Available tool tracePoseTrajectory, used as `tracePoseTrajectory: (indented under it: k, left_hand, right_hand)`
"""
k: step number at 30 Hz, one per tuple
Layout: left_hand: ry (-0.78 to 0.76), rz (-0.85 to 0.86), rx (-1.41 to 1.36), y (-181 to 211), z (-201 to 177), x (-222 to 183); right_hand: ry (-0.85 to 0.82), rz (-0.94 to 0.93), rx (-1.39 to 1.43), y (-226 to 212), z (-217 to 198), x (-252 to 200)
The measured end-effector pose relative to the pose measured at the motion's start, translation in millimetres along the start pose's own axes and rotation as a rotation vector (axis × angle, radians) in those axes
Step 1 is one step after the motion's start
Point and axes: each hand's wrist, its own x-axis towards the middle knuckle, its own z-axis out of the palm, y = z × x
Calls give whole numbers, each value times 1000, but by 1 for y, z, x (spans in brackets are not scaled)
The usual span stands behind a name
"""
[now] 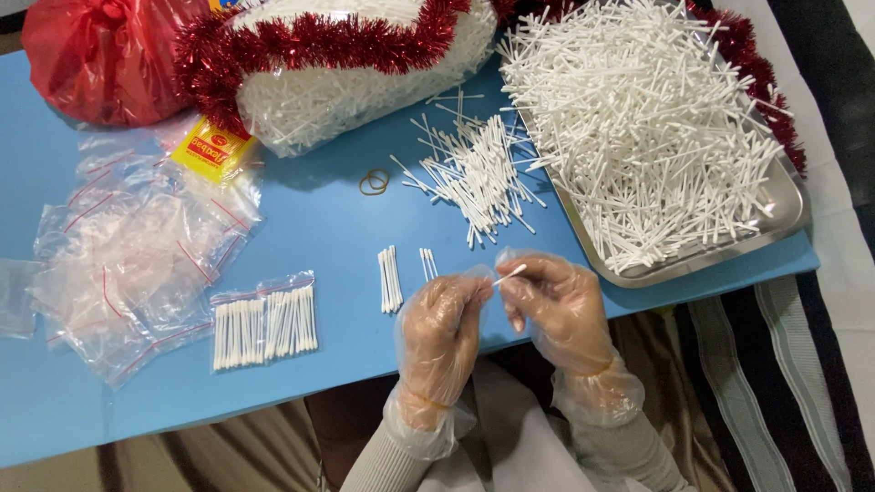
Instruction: The person sorts white cotton swabs into small groups by hand and places a group into a transparent plastic bag on a blue tabletop.
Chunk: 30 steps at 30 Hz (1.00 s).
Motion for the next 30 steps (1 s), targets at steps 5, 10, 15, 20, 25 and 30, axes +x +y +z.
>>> tracePoseTrajectory:
  k: [5,10,15,20,25,30]
  left_hand:
    - [-49,-39,-151,11,-6,-6]
    - [-86,-38,90,-1,-19,-13]
    - [9,-122,326,-41,-39,-28]
    - [60,-155,305,-37,-56,-17]
    - [89,-137,292,-39,-41,-12]
    - [-33,-123,288,-40,-15,-9]
  right_hand:
    - [-112,84,-257,-23,19,-3]
    - [-73,59,-334,-16,20,4]
    - [-257,163,-841,22,10,18]
    - [-298,75,-1056,41,30,26]
    - [-291,30,-1162,43,43,26]
    - [-84,-82,-1146,37,27,27]
